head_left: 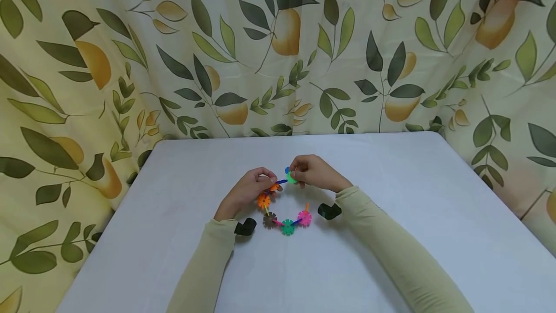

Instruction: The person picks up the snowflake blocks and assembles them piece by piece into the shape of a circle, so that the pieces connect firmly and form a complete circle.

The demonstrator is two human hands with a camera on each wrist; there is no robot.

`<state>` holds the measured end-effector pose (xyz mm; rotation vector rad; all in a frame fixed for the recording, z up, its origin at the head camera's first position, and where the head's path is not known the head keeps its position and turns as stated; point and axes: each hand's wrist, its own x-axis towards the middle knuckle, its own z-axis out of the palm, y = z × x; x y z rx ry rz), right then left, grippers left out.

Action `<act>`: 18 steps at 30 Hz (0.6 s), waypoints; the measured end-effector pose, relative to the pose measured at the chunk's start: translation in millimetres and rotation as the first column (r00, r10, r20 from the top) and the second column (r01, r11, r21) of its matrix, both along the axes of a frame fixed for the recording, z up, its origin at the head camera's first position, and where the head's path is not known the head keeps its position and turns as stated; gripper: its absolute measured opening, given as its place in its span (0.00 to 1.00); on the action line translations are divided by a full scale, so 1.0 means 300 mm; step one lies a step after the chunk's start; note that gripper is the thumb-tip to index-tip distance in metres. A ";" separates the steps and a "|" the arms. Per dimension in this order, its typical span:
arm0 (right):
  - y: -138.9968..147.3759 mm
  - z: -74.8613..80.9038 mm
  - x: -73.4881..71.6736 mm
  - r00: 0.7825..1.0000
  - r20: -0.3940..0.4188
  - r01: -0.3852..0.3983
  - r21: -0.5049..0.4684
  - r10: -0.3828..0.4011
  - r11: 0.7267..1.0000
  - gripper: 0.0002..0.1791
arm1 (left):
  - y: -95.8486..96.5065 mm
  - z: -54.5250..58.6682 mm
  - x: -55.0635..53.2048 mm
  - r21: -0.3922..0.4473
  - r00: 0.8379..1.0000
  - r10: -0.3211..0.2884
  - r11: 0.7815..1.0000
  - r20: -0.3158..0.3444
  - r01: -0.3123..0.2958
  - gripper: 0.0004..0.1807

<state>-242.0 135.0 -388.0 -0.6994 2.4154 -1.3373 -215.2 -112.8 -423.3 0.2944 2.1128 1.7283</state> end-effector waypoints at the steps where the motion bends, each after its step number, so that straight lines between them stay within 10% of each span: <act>1: 0.001 -0.002 0.003 1.000 0.000 0.001 -0.006 -0.001 1.000 0.05 | -0.001 -0.001 0.001 0.006 1.000 0.000 1.000 0.000 0.000 0.12; 18: 0.014 -0.041 0.021 1.000 -0.011 -0.005 -0.043 0.005 0.999 0.05 | 0.025 -0.022 0.010 -0.038 0.999 0.047 0.998 0.008 -0.046 0.12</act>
